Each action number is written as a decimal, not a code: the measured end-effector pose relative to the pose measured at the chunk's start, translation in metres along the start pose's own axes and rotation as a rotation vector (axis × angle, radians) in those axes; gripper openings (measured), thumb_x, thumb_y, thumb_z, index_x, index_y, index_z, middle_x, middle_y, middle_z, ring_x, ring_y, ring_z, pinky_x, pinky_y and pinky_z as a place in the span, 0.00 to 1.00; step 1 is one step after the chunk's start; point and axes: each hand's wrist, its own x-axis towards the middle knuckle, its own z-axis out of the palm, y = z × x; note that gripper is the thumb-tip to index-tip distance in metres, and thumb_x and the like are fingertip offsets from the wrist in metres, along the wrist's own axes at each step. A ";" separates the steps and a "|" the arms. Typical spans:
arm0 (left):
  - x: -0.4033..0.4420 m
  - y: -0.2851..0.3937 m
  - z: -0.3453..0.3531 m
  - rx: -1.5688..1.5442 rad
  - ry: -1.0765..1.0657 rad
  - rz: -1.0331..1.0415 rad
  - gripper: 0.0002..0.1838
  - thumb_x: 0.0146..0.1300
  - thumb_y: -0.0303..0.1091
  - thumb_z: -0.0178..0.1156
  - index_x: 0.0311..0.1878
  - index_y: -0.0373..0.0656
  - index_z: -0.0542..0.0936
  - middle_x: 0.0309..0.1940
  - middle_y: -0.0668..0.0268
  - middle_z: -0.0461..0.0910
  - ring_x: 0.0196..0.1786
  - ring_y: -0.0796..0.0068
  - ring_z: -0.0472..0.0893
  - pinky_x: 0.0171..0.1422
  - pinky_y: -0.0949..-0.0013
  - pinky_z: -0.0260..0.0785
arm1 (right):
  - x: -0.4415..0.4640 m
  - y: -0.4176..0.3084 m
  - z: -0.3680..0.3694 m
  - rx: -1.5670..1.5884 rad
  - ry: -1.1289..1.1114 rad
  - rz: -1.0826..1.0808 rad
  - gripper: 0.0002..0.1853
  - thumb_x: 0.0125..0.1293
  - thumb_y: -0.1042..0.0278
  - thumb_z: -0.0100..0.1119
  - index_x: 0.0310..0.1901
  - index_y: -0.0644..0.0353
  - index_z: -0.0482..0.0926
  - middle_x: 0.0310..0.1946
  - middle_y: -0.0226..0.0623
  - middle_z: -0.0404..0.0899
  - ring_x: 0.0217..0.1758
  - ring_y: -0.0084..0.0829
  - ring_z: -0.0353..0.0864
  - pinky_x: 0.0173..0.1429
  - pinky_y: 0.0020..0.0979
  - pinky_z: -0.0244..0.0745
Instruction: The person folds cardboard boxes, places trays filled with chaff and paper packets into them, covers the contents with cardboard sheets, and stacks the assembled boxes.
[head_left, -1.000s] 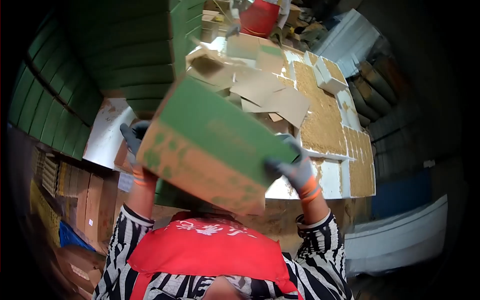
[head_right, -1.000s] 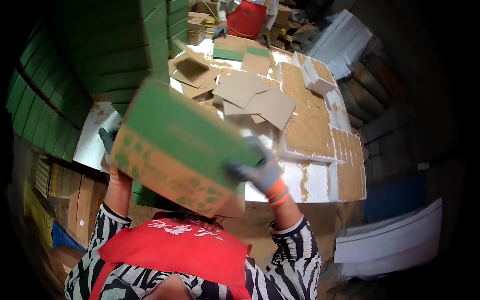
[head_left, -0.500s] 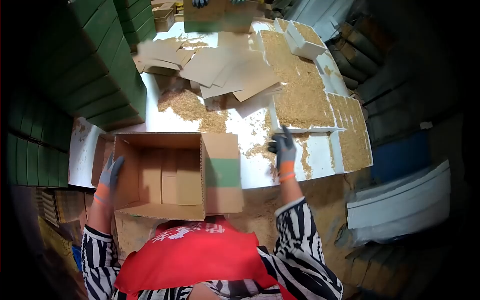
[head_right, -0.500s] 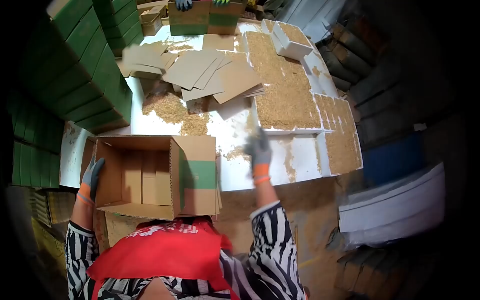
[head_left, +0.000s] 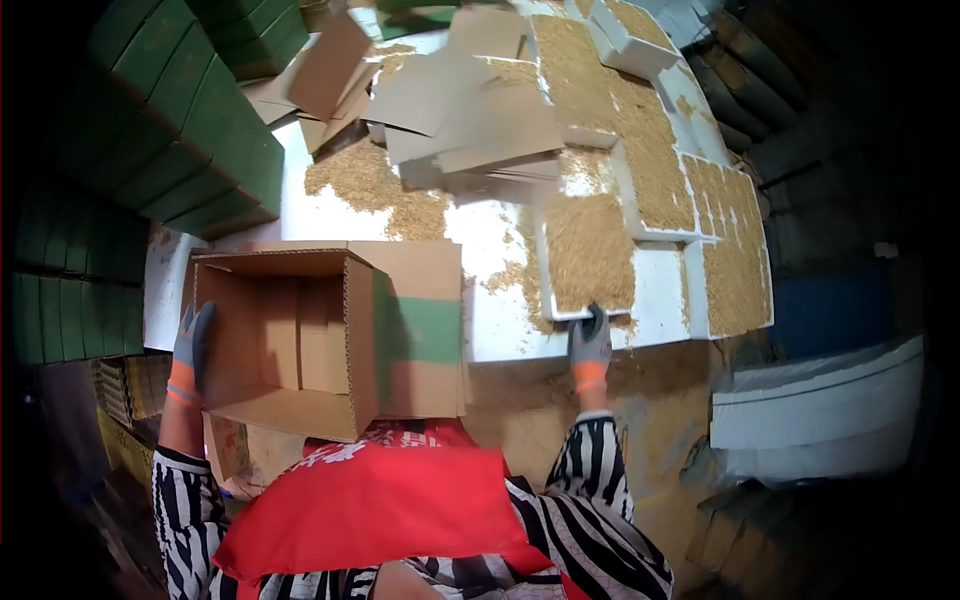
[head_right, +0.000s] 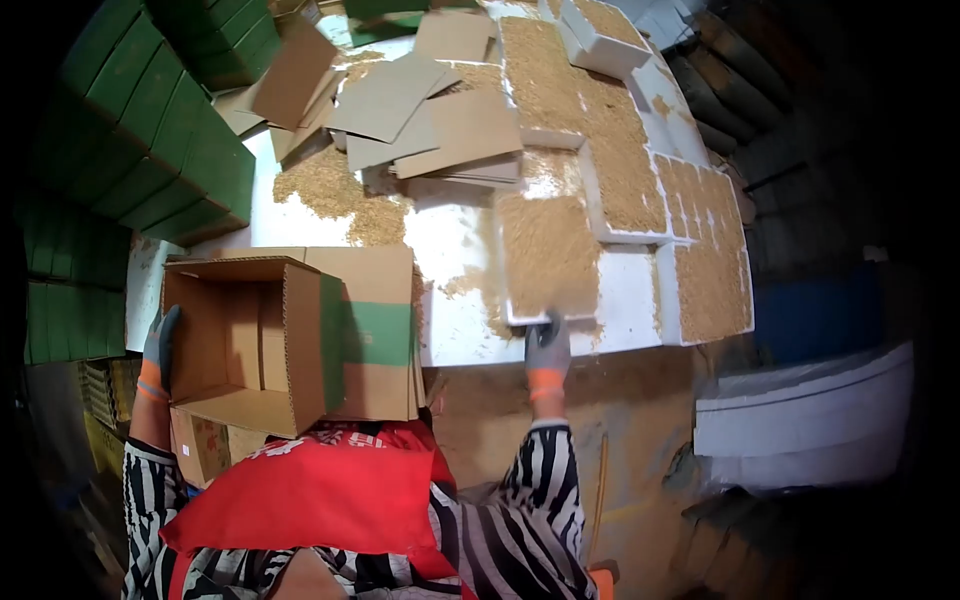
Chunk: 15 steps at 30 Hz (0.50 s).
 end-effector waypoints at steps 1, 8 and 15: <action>0.000 0.005 -0.004 0.105 -0.004 0.047 0.21 0.66 0.26 0.44 0.62 0.37 0.71 0.61 0.46 0.69 0.62 0.47 0.70 0.68 0.60 0.64 | -0.022 0.016 -0.008 0.073 0.003 0.003 0.24 0.64 0.73 0.60 0.62 0.65 0.69 0.58 0.43 0.74 0.58 0.33 0.76 0.62 0.32 0.71; 0.016 0.035 0.000 -0.620 0.032 -0.397 0.21 0.72 0.37 0.44 0.61 0.35 0.73 0.59 0.58 0.72 0.62 0.66 0.71 0.68 0.67 0.62 | -0.100 0.069 -0.013 0.886 0.385 0.325 0.36 0.68 0.67 0.58 0.73 0.60 0.52 0.68 0.40 0.61 0.65 0.32 0.68 0.65 0.33 0.67; 0.020 0.024 0.010 -0.614 0.121 -0.387 0.26 0.70 0.41 0.52 0.64 0.33 0.69 0.62 0.57 0.71 0.64 0.68 0.69 0.69 0.68 0.59 | -0.084 0.009 -0.027 1.074 0.182 0.235 0.34 0.70 0.63 0.54 0.73 0.59 0.51 0.68 0.42 0.60 0.66 0.36 0.67 0.67 0.37 0.67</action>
